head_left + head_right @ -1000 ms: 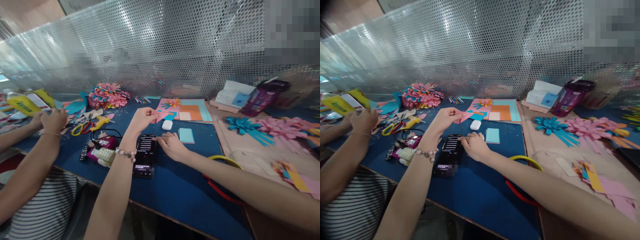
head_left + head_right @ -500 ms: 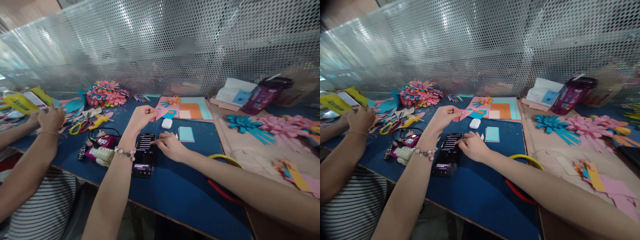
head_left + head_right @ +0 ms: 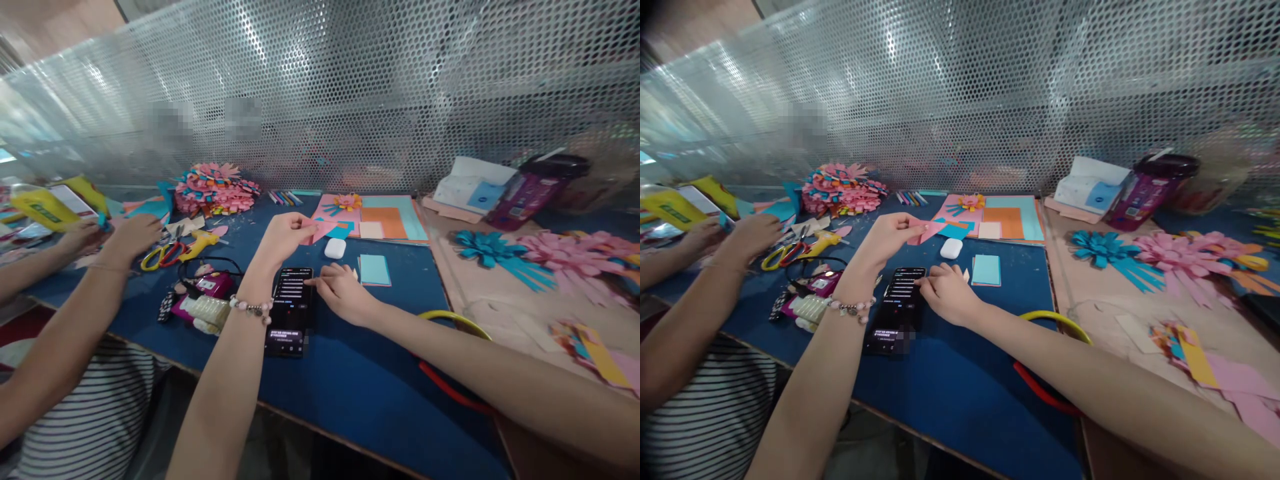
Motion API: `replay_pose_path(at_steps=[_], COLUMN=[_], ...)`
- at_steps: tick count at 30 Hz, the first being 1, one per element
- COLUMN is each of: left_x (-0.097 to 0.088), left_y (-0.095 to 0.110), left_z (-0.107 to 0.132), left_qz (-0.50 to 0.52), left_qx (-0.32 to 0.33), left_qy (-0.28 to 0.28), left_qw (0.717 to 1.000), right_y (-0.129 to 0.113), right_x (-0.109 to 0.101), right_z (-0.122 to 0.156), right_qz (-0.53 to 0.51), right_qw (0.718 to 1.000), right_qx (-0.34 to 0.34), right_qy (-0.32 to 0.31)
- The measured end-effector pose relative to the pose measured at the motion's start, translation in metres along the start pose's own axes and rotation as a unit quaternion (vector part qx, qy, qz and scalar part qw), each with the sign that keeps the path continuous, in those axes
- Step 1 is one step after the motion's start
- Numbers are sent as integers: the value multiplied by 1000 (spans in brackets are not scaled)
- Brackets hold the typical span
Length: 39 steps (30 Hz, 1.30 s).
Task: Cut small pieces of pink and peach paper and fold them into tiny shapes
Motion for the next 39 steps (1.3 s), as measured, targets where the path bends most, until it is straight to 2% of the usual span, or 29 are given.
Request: replay_pose_path(at_steps=[3,8,15,21,27,34,39], left_x=[0,0,0,1,0,1,0], left_y=[-2,-4,-3,-3,-1,-2,0], left_z=[-1,-1,-1,0,1,1,1], left_qz=[3,0,-11,-2,-14,-7,-19], left_qx=[-2,0,-2,-1,-7,-8,-10], left_qy=[-4,-8,-7,-18,-10,-12,-7], left_qw=[1000,1000,1000,1000,1000,1000,1000], right_y=[-2,0,-3,0,-2,0,-3], right_x=[0,1,0,1,-1,0,-2], right_z=[1,1,0,0,1,1,1], right_qz=[-13,11,-7,6,-17,6,-17], right_qw=[999,1000,999,1000,1000,1000,1000], right_qx=[-43,-3,-34,15,-19,13,-14], right_qy=[-18,1,-12,0,-5,18,7])
Point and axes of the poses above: each hand's wrist, its own z-axis away from the middle knuckle, its own x-axis out of the palm, y = z × x, the point moved 2 cm from there along -z, towards the middle knuckle, and after that the axes turned 3 degrees about y, right-handed, at the moved point
